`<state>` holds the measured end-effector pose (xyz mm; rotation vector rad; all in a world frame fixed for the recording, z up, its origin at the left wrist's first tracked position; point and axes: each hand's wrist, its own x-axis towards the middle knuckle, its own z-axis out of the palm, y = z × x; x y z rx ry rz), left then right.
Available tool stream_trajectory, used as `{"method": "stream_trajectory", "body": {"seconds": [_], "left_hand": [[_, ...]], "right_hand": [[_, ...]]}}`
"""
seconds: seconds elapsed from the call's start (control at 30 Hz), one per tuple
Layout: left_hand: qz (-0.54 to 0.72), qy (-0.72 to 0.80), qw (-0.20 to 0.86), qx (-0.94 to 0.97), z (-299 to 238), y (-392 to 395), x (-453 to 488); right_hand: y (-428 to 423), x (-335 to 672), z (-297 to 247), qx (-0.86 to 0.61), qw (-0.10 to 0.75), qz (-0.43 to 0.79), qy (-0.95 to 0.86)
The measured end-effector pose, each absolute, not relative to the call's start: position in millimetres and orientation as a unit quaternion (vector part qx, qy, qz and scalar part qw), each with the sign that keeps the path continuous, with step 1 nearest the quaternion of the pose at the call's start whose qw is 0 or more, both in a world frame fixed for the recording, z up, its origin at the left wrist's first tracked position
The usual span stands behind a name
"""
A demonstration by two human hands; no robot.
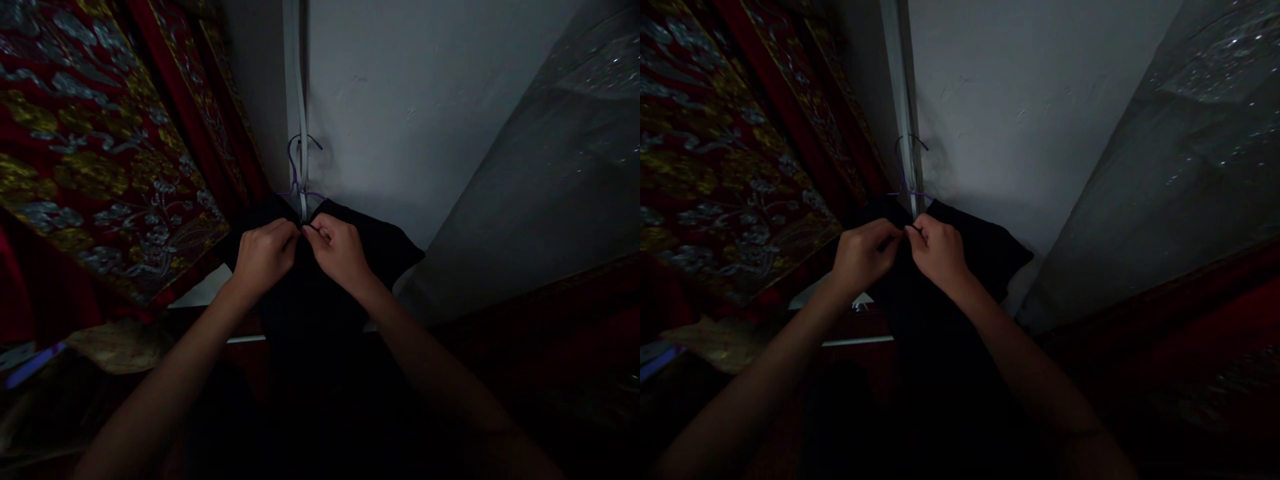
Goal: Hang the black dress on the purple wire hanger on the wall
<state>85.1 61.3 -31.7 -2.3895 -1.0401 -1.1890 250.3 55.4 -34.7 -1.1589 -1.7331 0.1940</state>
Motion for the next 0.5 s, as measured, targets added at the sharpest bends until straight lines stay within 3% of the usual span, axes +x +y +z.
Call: {"method": "stream_trajectory", "body": {"seconds": [0.23, 0.5], "left_hand": [[-0.412, -0.363, 0.105, -0.829, -42.6, 65.2, 85.6], [-0.405, -0.389, 0.118, -0.819, -43.9, 63.7, 96.9]], "right_hand": [[57.6, 258.5, -13.7, -0.502, 0.32, -0.017, -0.803], [72.3, 258.7, -30.7, -0.501, 0.348, -0.069, -0.789]]}}
